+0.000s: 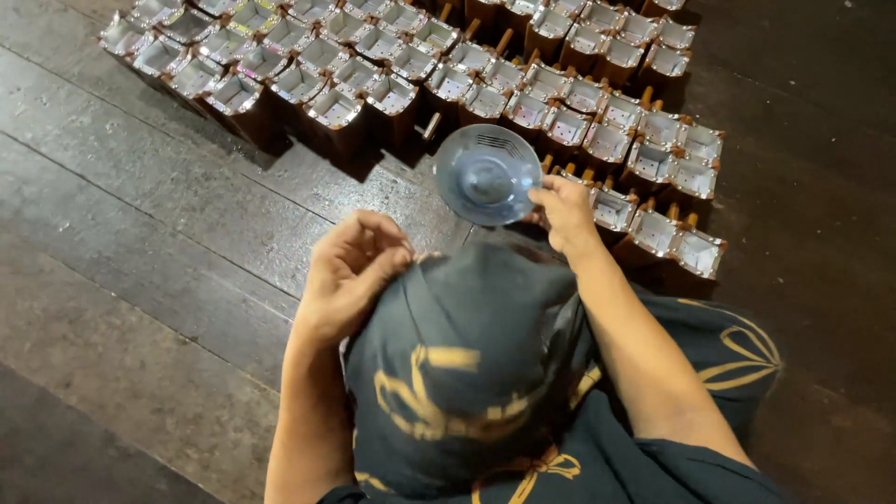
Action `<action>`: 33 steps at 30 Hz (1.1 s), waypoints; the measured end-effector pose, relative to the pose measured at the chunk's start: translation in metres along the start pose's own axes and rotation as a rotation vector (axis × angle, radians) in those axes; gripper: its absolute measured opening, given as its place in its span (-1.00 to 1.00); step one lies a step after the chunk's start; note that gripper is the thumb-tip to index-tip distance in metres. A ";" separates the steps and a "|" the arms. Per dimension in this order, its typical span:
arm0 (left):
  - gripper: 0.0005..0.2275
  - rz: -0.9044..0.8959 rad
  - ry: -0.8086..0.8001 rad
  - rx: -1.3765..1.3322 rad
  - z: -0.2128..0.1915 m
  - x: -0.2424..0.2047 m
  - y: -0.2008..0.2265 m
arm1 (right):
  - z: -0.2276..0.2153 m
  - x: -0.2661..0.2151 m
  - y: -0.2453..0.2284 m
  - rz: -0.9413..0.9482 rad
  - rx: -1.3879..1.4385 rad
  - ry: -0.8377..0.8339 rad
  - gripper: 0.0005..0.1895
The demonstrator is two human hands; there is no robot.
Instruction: Filling a grid of small rectangular frames with metal rings by hand while sitting on the floor.
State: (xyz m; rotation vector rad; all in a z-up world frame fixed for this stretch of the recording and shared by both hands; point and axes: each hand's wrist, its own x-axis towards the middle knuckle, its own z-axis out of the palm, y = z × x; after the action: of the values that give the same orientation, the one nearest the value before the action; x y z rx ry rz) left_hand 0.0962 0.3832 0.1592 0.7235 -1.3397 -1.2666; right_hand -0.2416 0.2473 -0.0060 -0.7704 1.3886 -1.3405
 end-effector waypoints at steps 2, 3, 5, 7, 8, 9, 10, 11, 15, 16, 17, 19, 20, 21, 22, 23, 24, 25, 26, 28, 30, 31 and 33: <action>-0.80 -0.001 -0.108 -0.051 -0.014 -0.004 -0.003 | 0.019 0.011 0.001 0.047 -0.006 -0.018 -0.69; -0.79 -0.001 -0.206 -0.101 -0.021 -0.005 -0.005 | 0.028 0.017 0.003 0.095 -0.016 -0.046 -0.69; -0.76 -0.046 -0.164 -0.083 -0.051 -0.010 -0.017 | 0.052 0.020 0.012 0.128 -0.004 -0.069 -0.67; -0.72 -0.084 -0.119 -0.056 -0.088 -0.010 -0.043 | 0.079 0.028 0.022 0.155 0.012 -0.099 -0.65; -0.75 -0.158 0.086 0.053 -0.111 -0.013 -0.064 | 0.093 0.029 0.032 0.172 0.003 -0.126 -0.63; -0.77 -0.232 0.290 0.164 -0.134 -0.015 -0.085 | 0.106 0.031 0.041 0.189 -0.006 -0.154 -0.61; -0.77 -0.242 0.289 0.171 -0.172 -0.028 -0.117 | 0.118 0.035 0.054 0.200 0.000 -0.152 -0.61; -0.74 -0.269 0.449 0.379 -0.211 -0.040 -0.148 | 0.130 0.040 0.066 0.222 -0.004 -0.192 -0.61; -0.41 -0.594 0.737 1.113 -0.396 -0.124 -0.278 | 0.188 0.052 0.080 0.264 -0.112 -0.346 -0.54; -0.41 -0.597 0.729 1.123 -0.415 -0.137 -0.280 | 0.205 0.048 0.065 0.271 -0.103 -0.343 -0.54; -0.26 -0.704 0.761 1.276 -0.434 -0.149 -0.282 | 0.222 0.045 0.050 0.311 -0.200 -0.411 -0.58; -0.11 -0.813 0.767 1.435 -0.441 -0.151 -0.264 | 0.248 0.048 0.044 0.360 -0.290 -0.464 -0.60; -0.10 -1.071 0.870 1.343 -0.428 -0.136 -0.241 | 0.257 0.057 0.051 0.321 -0.278 -0.515 -0.61; -0.07 -1.326 0.968 1.235 -0.416 -0.121 -0.218 | 0.268 0.066 0.058 0.281 -0.266 -0.566 -0.61; -0.07 -1.323 0.948 1.239 -0.431 -0.141 -0.233 | 0.273 0.069 0.049 0.283 -0.264 -0.549 -0.61; -0.14 -0.915 0.945 1.598 -0.448 -0.162 -0.247 | 0.280 0.071 0.041 0.263 -0.277 -0.603 -0.66; -0.17 -0.465 0.890 1.892 -0.465 -0.191 -0.259 | 0.286 0.068 0.036 0.253 -0.291 -0.657 -0.71; -0.17 -0.467 0.865 1.889 -0.365 -0.107 -0.308 | 0.287 0.074 0.036 0.265 -0.290 -0.639 -0.71; -0.30 -0.684 0.947 1.400 -0.243 -0.053 -0.314 | 0.289 0.080 0.034 0.264 -0.305 -0.627 -0.71; -0.57 -0.996 0.975 0.372 -0.076 0.021 -0.265 | 0.294 0.089 0.026 0.255 -0.343 -0.607 -0.70; -0.81 -1.130 0.843 -0.690 0.011 0.108 -0.200 | 0.302 0.093 0.012 0.239 -0.391 -0.593 -0.70; -0.81 -1.140 0.833 -0.698 0.007 0.109 -0.215 | 0.303 0.099 0.005 0.243 -0.399 -0.581 -0.70; -0.73 -1.100 0.502 -0.225 0.000 0.106 -0.244 | 0.311 0.102 -0.009 0.278 -0.504 -0.534 -0.70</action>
State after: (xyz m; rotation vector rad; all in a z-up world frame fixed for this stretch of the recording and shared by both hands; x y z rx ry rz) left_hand 0.0153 0.2250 -0.0387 1.5882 -0.3103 -1.8441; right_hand 0.0195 0.0520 0.0209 -1.1208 1.3363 -0.5083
